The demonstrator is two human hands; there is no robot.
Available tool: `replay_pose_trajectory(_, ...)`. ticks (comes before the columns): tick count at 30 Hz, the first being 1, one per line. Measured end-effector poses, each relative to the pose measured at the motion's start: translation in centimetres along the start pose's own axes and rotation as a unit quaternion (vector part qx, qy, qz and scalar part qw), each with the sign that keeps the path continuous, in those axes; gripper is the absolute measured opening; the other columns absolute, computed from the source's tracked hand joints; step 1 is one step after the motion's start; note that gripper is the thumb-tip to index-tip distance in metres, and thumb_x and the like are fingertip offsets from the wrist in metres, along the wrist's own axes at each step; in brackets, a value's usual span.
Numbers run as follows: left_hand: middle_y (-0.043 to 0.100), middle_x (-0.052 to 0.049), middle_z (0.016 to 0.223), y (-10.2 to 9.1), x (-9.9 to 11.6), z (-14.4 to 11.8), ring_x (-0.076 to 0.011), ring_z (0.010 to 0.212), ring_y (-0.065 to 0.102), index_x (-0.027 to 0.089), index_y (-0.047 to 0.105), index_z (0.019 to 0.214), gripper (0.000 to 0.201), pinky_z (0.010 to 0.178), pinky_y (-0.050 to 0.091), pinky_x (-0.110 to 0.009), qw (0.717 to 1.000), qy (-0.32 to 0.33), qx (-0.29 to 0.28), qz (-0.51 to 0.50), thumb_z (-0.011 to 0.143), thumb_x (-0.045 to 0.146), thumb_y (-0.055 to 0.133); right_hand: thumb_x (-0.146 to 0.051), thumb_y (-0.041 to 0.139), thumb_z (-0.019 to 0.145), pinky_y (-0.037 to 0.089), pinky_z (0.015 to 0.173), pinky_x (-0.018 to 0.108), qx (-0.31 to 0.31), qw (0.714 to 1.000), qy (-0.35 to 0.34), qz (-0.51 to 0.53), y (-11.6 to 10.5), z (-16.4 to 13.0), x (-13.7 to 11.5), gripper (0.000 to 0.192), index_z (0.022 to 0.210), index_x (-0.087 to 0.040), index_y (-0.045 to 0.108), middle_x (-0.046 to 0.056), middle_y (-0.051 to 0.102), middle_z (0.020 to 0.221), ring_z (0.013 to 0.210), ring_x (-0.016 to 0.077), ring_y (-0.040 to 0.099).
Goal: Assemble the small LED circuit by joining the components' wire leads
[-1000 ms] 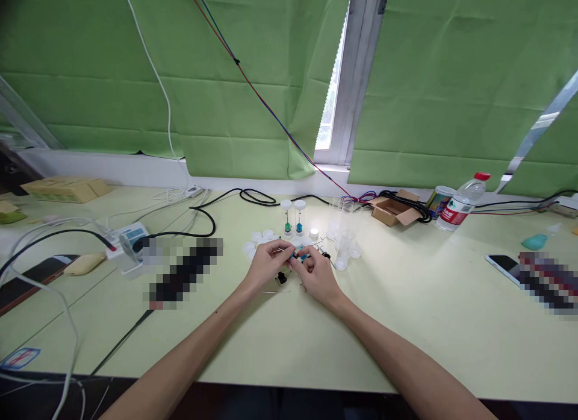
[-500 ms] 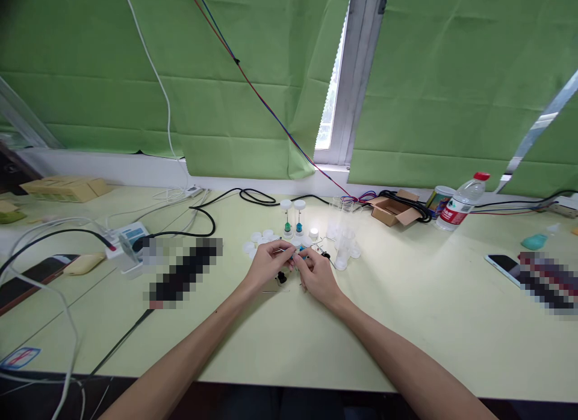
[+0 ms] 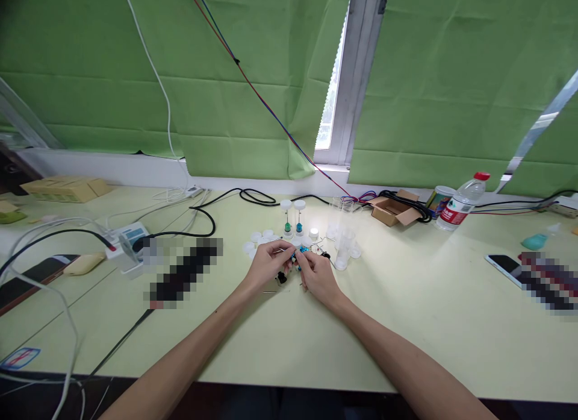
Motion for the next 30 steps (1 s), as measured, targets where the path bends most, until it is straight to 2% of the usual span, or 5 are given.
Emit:
replay_pose_trajectory(5,0.06,-0.002,0.061,-0.16,0.11,0.03,-0.0108,0.047,0.052,0.015,0.065,0.071,0.024,0.048,0.042,-0.025,1.0,0.008,0.01,-0.01,0.073,0.039,0.068,-0.052,0.054,0.09,0.039,0.039,0.024,-0.004,1.0,0.01,0.023,-0.01,-0.17,-0.26,0.031,0.088,-0.022,0.055,-0.008,0.047,0.044,0.034,0.0114,0.043)
replay_pose_trajectory(8,0.061,-0.002,0.063,-0.15,0.37,-0.05,-0.0103,0.047,0.051,0.015,0.065,0.069,0.023,0.048,0.042,-0.025,1.0,0.01,0.013,-0.011,0.073,0.037,0.069,-0.051,0.058,0.088,0.039,0.039,0.023,-0.005,1.0,0.012,0.023,0.03,-0.22,-0.26,0.029,0.091,-0.022,0.052,-0.009,0.048,0.045,0.034,0.011,0.044)
replay_pose_trajectory(14,0.061,-0.002,0.062,-0.09,0.29,0.01,-0.0101,0.047,0.05,0.015,0.066,0.07,0.022,0.048,0.041,-0.025,1.0,0.007,0.011,-0.013,0.073,0.036,0.068,-0.049,0.055,0.09,0.039,0.039,0.024,-0.013,0.999,0.004,0.032,0.11,-0.09,-0.2,0.027,0.087,-0.022,0.053,-0.008,0.047,0.044,0.033,0.0107,0.043)
replay_pose_trajectory(24,0.06,-0.002,0.06,-0.06,-0.09,0.1,-0.011,0.051,0.052,0.015,0.066,0.071,0.023,0.05,0.043,-0.024,1.0,0.01,-0.004,-0.016,0.075,0.037,0.068,-0.051,0.045,0.095,0.038,0.041,0.024,-0.013,1.0,-0.005,0.014,0.11,-0.01,-0.25,0.038,0.074,-0.021,0.055,-0.007,0.044,0.041,0.034,0.0109,0.042)
replay_pose_trajectory(30,0.059,-0.002,0.058,-0.05,0.16,0.03,-0.0105,0.048,0.051,0.015,0.066,0.071,0.023,0.049,0.041,-0.024,1.0,0.011,0.005,-0.011,0.075,0.037,0.068,-0.052,0.048,0.094,0.038,0.04,0.024,-0.014,1.0,0.003,0.017,0.08,-0.02,0.01,0.033,0.082,-0.022,0.054,-0.008,0.046,0.043,0.034,0.0112,0.043)
Point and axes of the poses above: each hand's wrist, its own z-axis towards the middle knuckle, its own y-axis out of the palm, x = y × z, the point moved 4 cm from there along z, towards the middle knuckle
